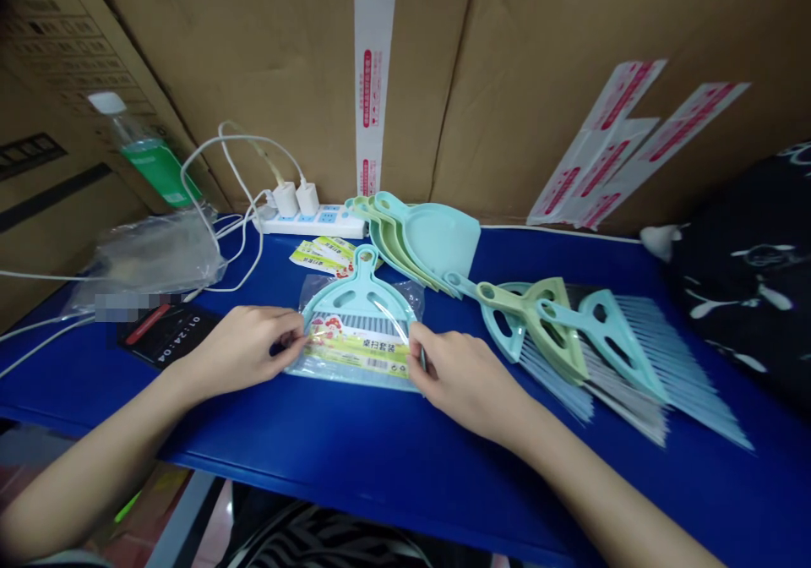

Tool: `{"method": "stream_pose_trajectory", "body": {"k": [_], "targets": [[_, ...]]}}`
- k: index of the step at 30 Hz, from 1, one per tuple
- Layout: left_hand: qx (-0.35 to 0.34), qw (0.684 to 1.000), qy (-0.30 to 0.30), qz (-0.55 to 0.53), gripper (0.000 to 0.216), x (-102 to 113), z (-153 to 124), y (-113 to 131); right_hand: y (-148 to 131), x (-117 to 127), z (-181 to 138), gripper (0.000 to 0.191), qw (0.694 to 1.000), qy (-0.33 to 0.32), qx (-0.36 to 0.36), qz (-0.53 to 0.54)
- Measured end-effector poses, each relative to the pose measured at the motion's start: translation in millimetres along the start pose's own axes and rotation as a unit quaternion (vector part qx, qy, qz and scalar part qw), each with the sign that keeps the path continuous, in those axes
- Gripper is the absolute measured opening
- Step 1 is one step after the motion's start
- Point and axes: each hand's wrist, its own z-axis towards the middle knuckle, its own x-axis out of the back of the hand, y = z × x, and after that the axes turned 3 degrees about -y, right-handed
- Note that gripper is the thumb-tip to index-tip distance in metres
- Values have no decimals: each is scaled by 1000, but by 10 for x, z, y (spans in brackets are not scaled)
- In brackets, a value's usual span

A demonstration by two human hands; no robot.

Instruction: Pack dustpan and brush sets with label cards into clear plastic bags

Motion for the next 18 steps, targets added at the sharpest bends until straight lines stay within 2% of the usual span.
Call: {"method": "stream_pose_trajectory", "body": {"k": [5, 10, 18], "targets": [[13, 999, -11, 38, 11, -67, 12, 21, 29, -94, 26, 6, 999, 42, -17, 21], [61, 998, -11, 13, 11, -86, 43, 34, 68, -88, 43, 8, 994, 40, -1, 100], [70, 997, -3, -38, 12, -90, 39, 15, 113, -95, 51, 10, 986, 24, 18, 163]]}}
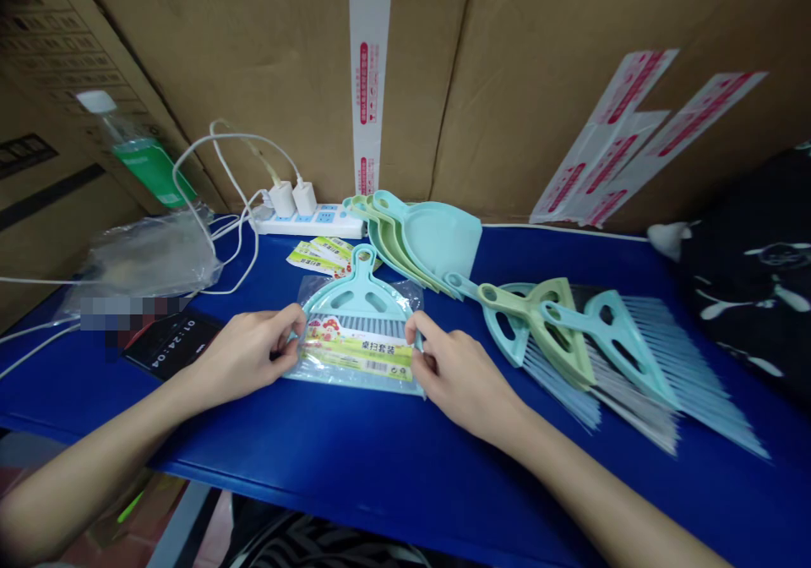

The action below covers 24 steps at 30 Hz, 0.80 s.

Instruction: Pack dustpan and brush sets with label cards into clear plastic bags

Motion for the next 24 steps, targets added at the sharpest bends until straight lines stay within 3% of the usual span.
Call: {"method": "stream_pose_trajectory", "body": {"k": [11, 15, 18, 21, 24], "targets": [[-48, 997, 14, 66, 14, -24, -49, 48, -96, 26, -67, 14, 983, -40, -27, -175], [-95, 983, 114, 110, 12, -46, -63, 43, -62, -6, -115, 9, 960, 52, 39, -273], [-169, 963, 183, 99, 18, -46, -72, 72, -73, -11, -146, 19, 931, 153, 105, -314], [-253, 952, 152, 80, 25, -64, -78, 140, -135, -25, -150, 25, 917, 190, 184, -299], [-275, 955, 82, 74, 35, -114, -81, 203, -190, -86, -128, 24, 917, 149, 255, -268]]}}
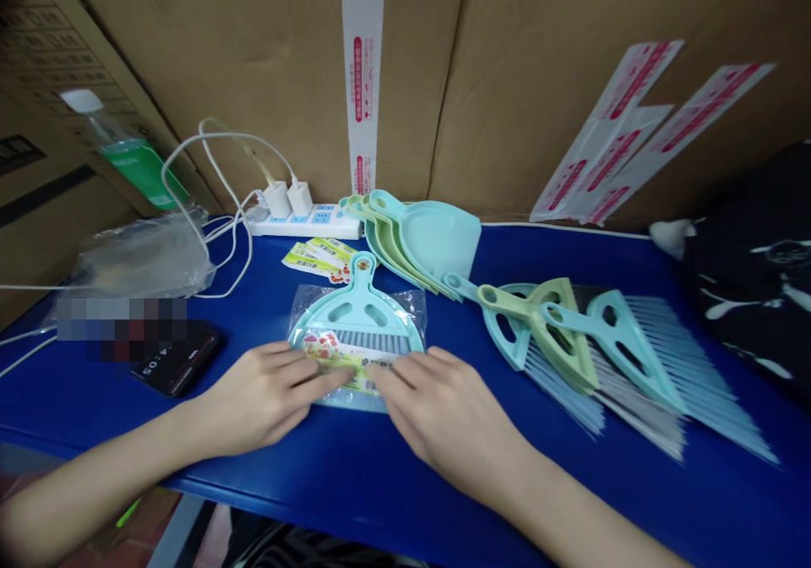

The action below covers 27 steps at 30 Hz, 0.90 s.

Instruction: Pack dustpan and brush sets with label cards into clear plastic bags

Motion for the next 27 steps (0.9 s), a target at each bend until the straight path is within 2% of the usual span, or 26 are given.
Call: {"method": "stream_pose_trajectory", "body": {"k": [3, 8, 21, 27], "targets": [[5, 999, -34, -10, 38, -42, 6, 27, -31, -86, 10, 25, 1000, -14, 22, 11], [5, 999, -33, -16, 37, -63, 0, 24, -16, -175, -14, 26, 999, -12, 31, -11], [27, 998, -50, -16, 31, -59, 8, 26, -24, -145, -3, 32, 999, -23, 29, -39], [31, 999, -32, -5, 27, -41, 10, 4, -15, -136, -13, 33, 999, -29, 24, -29]]}}
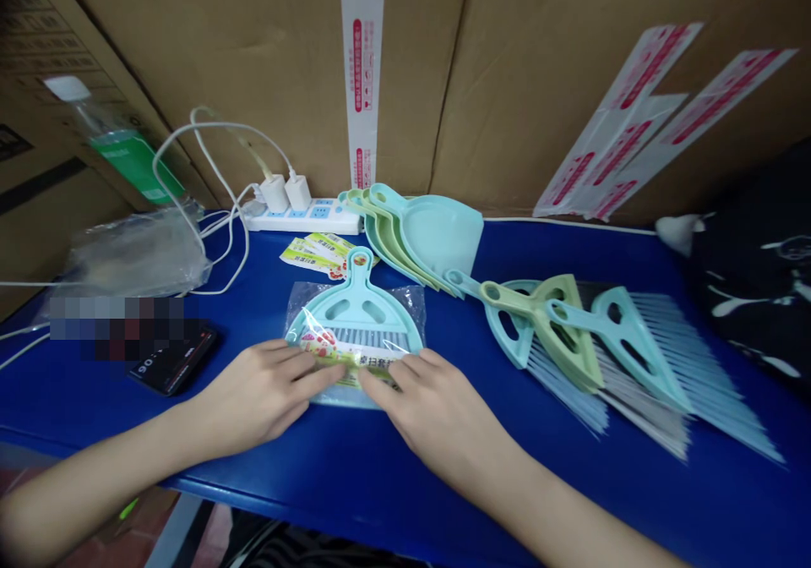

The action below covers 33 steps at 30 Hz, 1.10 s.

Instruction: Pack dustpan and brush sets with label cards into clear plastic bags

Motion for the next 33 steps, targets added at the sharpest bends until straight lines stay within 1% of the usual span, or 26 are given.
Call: {"method": "stream_pose_trajectory", "body": {"k": [5, 9, 12, 18, 23, 26, 30, 33], "targets": [[1, 1000, -11, -6, 26, 18, -22, -19, 16, 9, -10, 33, 1000, -16, 3, 2], [-8, 1000, 4, 17, 23, -14, -23, -29, 20, -3, -9, 32, 1000, -7, 16, -9], [-22, 999, 11, 34, 28, -46, -11, -25, 16, -14, -6, 37, 1000, -3, 23, -17], [-16, 999, -12, 32, 34, -55, -3, 0, 11, -20, 3, 34, 1000, -2, 19, -16], [-19, 999, -3, 29, 29, -47, 2, -6, 13, -18, 2, 36, 1000, -5, 21, -13], [-20, 999, 7, 35, 29, -47, 6, -6, 12, -22, 1, 36, 1000, -1, 22, -17], [-17, 999, 3, 41, 32, -36, 9, 0, 21, -15, 7, 36, 1000, 7, 21, -7], [-16, 999, -4, 36, 28, -9, 8, -5, 33, 3, 8, 37, 1000, 3, 19, 1]]}}
